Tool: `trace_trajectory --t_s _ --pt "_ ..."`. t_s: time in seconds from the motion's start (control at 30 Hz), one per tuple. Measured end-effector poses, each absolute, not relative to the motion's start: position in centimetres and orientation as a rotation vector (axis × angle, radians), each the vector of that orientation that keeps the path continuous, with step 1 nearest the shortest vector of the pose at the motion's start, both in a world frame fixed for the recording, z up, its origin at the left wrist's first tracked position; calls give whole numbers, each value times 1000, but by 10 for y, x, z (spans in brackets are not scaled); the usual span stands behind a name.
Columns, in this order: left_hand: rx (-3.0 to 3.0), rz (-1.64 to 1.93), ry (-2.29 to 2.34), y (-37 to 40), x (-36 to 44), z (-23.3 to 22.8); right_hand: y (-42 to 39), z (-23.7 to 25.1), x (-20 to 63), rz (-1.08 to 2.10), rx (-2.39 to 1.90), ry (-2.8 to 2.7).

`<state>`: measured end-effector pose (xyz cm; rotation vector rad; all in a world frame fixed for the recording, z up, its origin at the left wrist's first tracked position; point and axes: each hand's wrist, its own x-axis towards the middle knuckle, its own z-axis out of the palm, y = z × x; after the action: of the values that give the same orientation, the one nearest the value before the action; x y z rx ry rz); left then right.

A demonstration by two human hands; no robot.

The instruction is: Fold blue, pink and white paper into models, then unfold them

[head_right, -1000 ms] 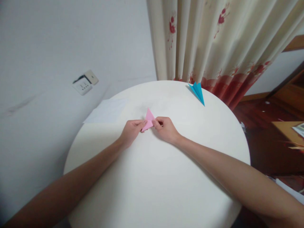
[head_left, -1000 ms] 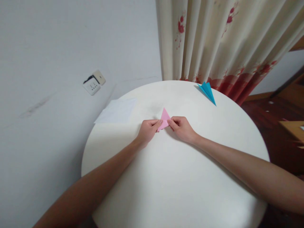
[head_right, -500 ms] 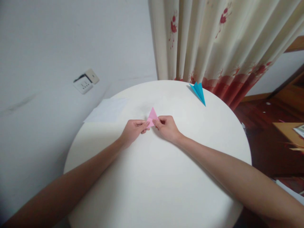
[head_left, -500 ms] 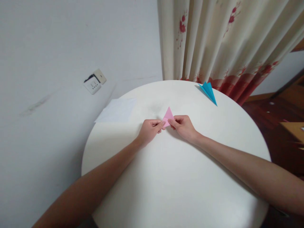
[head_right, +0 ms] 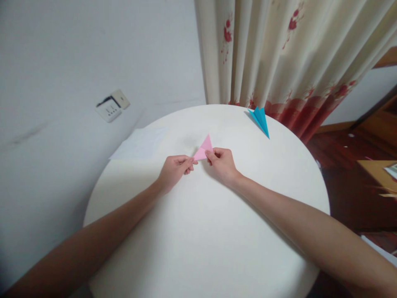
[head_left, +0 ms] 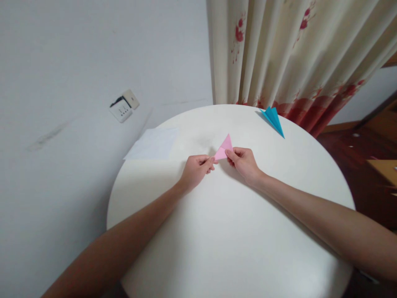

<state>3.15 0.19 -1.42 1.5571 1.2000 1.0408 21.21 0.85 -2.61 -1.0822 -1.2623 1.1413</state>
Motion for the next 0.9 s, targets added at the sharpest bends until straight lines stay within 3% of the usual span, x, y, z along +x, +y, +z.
trace_trajectory --t_s 0.3,0.9 --pt "1407 1201 1180 1 31 -11 14 -26 219 1204 -1053 -1084" --pt "1762 1478 1201 -10 33 -1 6 -19 213 1251 -956 -1311"
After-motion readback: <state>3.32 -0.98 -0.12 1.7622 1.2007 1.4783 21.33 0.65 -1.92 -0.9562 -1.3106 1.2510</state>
